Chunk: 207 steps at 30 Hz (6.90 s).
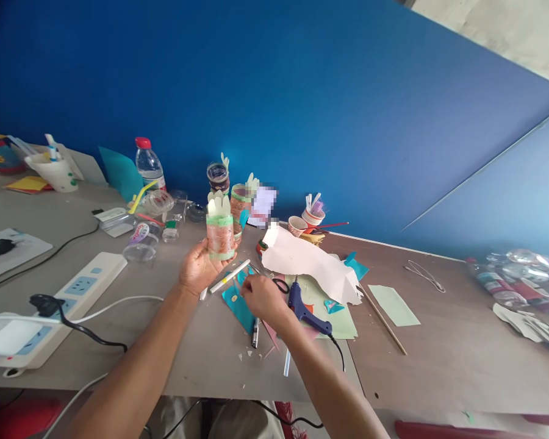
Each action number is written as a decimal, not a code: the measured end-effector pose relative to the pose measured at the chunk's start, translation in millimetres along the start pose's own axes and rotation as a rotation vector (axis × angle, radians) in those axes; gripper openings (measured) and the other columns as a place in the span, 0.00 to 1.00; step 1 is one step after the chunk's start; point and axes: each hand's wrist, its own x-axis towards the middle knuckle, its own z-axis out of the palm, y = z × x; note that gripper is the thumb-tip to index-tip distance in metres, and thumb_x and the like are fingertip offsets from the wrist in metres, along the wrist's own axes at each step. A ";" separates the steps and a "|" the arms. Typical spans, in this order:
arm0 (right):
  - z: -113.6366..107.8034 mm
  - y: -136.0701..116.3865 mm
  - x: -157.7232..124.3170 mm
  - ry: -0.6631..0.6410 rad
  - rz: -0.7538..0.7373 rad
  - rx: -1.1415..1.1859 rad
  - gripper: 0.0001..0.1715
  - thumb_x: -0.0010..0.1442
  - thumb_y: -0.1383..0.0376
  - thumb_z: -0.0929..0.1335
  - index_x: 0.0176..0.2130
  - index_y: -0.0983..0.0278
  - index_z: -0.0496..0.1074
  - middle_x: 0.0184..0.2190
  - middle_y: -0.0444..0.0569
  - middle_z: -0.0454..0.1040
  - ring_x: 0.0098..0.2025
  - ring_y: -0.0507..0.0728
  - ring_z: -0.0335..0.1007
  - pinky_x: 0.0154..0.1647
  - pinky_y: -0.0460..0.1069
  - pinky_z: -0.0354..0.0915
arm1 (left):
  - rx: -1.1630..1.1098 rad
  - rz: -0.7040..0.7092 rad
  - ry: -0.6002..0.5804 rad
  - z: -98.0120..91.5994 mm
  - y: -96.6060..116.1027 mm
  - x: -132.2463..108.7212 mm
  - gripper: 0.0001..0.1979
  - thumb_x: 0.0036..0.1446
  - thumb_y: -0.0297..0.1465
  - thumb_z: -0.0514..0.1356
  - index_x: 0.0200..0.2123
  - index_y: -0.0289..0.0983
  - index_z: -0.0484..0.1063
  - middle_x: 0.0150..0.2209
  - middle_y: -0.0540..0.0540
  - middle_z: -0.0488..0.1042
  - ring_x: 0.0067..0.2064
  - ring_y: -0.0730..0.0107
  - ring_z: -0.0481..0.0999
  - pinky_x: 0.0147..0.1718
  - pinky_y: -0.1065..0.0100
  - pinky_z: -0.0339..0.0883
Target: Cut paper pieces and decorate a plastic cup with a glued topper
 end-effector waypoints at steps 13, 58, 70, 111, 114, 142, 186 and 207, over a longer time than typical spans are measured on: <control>-74.4 -6.4 3.7 0.639 -0.642 0.100 0.08 0.61 0.71 0.64 0.33 0.64 0.73 0.47 0.58 0.66 0.51 0.62 0.64 0.50 0.59 0.64 | 0.246 0.023 -0.042 -0.8 -13.5 4.5 0.14 0.58 0.36 0.60 0.46 0.39 0.75 0.45 0.44 0.79 0.47 0.61 0.76 0.43 0.64 0.66; -85.2 -6.0 15.8 0.646 -0.661 0.091 0.08 0.60 0.71 0.63 0.32 0.62 0.70 0.49 0.56 0.68 0.54 0.64 0.63 0.53 0.63 0.62 | 0.265 0.001 0.040 -2.3 -16.8 5.6 0.13 0.55 0.35 0.62 0.44 0.39 0.76 0.44 0.45 0.80 0.47 0.61 0.77 0.46 0.62 0.65; -41.3 -8.9 11.5 0.699 -0.195 0.650 0.06 0.55 0.65 0.66 0.26 0.62 0.70 0.44 0.53 0.69 0.52 0.61 0.65 0.55 0.59 0.60 | 0.231 0.029 -0.001 0.0 -15.7 5.1 0.15 0.55 0.33 0.61 0.47 0.42 0.74 0.45 0.47 0.79 0.50 0.61 0.75 0.46 0.62 0.65; 2.6 -45.8 37.6 0.719 0.008 1.687 0.10 0.47 0.60 0.72 0.25 0.64 0.69 0.24 0.42 0.70 0.29 0.51 0.63 0.34 0.47 0.61 | 0.129 0.071 -0.017 7.2 -15.8 2.6 0.19 0.58 0.24 0.58 0.52 0.40 0.71 0.46 0.47 0.78 0.48 0.68 0.76 0.49 0.67 0.65; 3.3 -46.5 38.9 0.725 -0.005 1.709 0.11 0.47 0.60 0.72 0.26 0.63 0.69 0.24 0.42 0.71 0.29 0.51 0.63 0.35 0.47 0.61 | 0.127 0.075 -0.020 8.7 -16.7 2.2 0.17 0.58 0.25 0.58 0.51 0.40 0.72 0.46 0.46 0.78 0.48 0.67 0.76 0.50 0.66 0.66; 4.9 -36.1 28.7 1.005 -0.095 0.646 0.05 0.54 0.72 0.65 0.32 0.62 0.69 0.43 0.51 0.63 0.49 0.59 0.60 0.52 0.58 0.60 | 0.246 0.073 -0.082 4.6 -19.3 2.5 0.13 0.56 0.30 0.60 0.46 0.44 0.74 0.48 0.50 0.77 0.58 0.63 0.70 0.59 0.59 0.58; -22.1 -11.4 13.2 0.972 -0.357 0.608 0.12 0.62 0.67 0.62 0.37 0.60 0.76 0.37 0.50 0.63 0.44 0.58 0.63 0.47 0.56 0.62 | 0.204 0.010 -0.093 7.0 -17.9 1.3 0.17 0.55 0.31 0.63 0.49 0.41 0.74 0.51 0.45 0.76 0.57 0.58 0.71 0.56 0.57 0.62; -11.7 34.4 6.8 0.849 -0.120 0.764 0.12 0.60 0.66 0.62 0.37 0.61 0.74 0.35 0.49 0.73 0.41 0.58 0.68 0.45 0.55 0.63 | 0.035 -0.087 0.027 -0.1 -12.6 3.0 0.14 0.62 0.35 0.53 0.45 0.38 0.76 0.45 0.43 0.79 0.50 0.57 0.76 0.50 0.54 0.67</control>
